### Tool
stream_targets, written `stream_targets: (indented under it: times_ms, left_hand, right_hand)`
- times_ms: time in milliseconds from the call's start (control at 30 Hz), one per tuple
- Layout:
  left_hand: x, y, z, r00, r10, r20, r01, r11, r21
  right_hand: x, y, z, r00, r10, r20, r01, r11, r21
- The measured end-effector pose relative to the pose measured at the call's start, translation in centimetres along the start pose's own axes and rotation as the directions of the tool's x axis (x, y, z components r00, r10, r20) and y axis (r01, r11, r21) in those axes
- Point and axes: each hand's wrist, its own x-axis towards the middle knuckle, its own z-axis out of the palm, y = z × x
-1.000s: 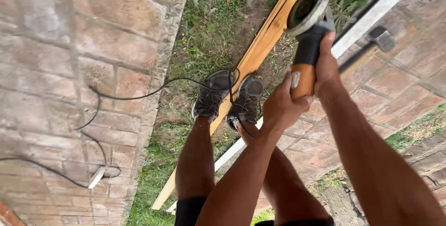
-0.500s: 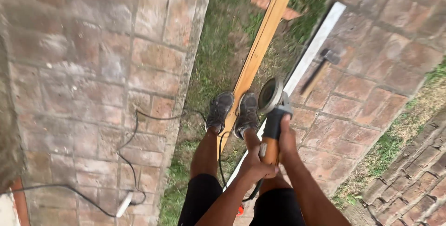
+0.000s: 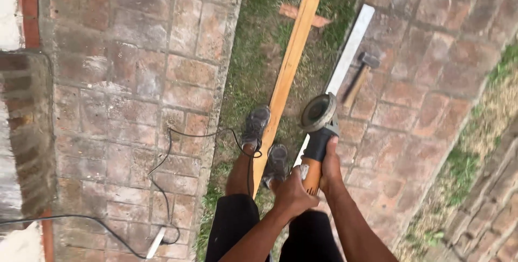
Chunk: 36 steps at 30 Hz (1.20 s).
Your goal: The person uses an angle grinder to smooth the surface of a long wooden plank placed on the ground. The person kneels and moves the grinder along the length of the wood, generating sawdust.
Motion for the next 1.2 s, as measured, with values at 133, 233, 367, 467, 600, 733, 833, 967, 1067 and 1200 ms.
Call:
stream_targets:
  times_ms: [133, 233, 367, 467, 600, 733, 833, 967, 1067, 1200]
  left_hand:
    - [-3.5, -0.6, 3.8, 0.991, 0.094, -0.092, -0.092, 0.995, 0.031]
    - [-6.3, -0.5, 4.7, 0.995, 0.031, -0.099, -0.029, 0.999, 0.029]
    - [-7.2, -1.0, 5.6, 0.998, -0.056, 0.000, 0.056, 0.997, 0.052]
    - [-7.1, -2.2, 5.0, 0.998, -0.068, 0.001, 0.068, 0.996, 0.066]
    - [-7.2, -4.5, 4.0, 0.997, -0.064, 0.031, 0.062, 0.995, 0.078]
    - [-9.7, -6.8, 2.4, 0.997, -0.074, -0.019, 0.074, 0.996, 0.046]
    - [-11.1, -9.4, 0.2, 0.997, 0.003, 0.072, -0.001, 1.000, -0.024]
    - [-9.7, -19.5, -2.6, 0.874, 0.268, 0.405, -0.176, 0.952, -0.250]
    - [-14.4, -23.4, -11.4, 0.908, -0.006, 0.420, -0.059, 0.988, 0.142]
    - [-19.4, -34.3, -19.4, 0.942, -0.270, 0.201, 0.179, 0.907, 0.380]
  right_hand:
    - [-1.6, 2.1, -4.7, 0.994, 0.045, 0.097, -0.058, 0.990, 0.129]
    - [-3.7, 3.1, -6.2, 0.992, 0.065, 0.106, -0.080, 0.987, 0.142]
    - [-5.4, 4.2, -7.2, 0.997, 0.062, 0.055, -0.069, 0.986, 0.149]
    - [-5.1, 5.5, -6.6, 0.993, 0.095, 0.070, -0.106, 0.979, 0.174]
    - [-5.5, 7.8, -5.5, 0.984, 0.147, 0.100, -0.166, 0.961, 0.220]
    - [-6.0, 10.5, -4.4, 0.967, 0.184, 0.175, -0.207, 0.971, 0.123]
    - [-6.9, 11.3, -3.0, 0.986, 0.151, 0.065, -0.153, 0.988, 0.032]
    - [-5.7, 13.8, -3.8, 0.977, 0.130, 0.171, -0.168, 0.959, 0.228]
    - [-7.6, 14.8, -2.3, 0.993, 0.050, 0.106, -0.086, 0.922, 0.378]
    - [-8.4, 13.2, -2.5, 0.998, 0.066, -0.001, -0.053, 0.805, 0.590]
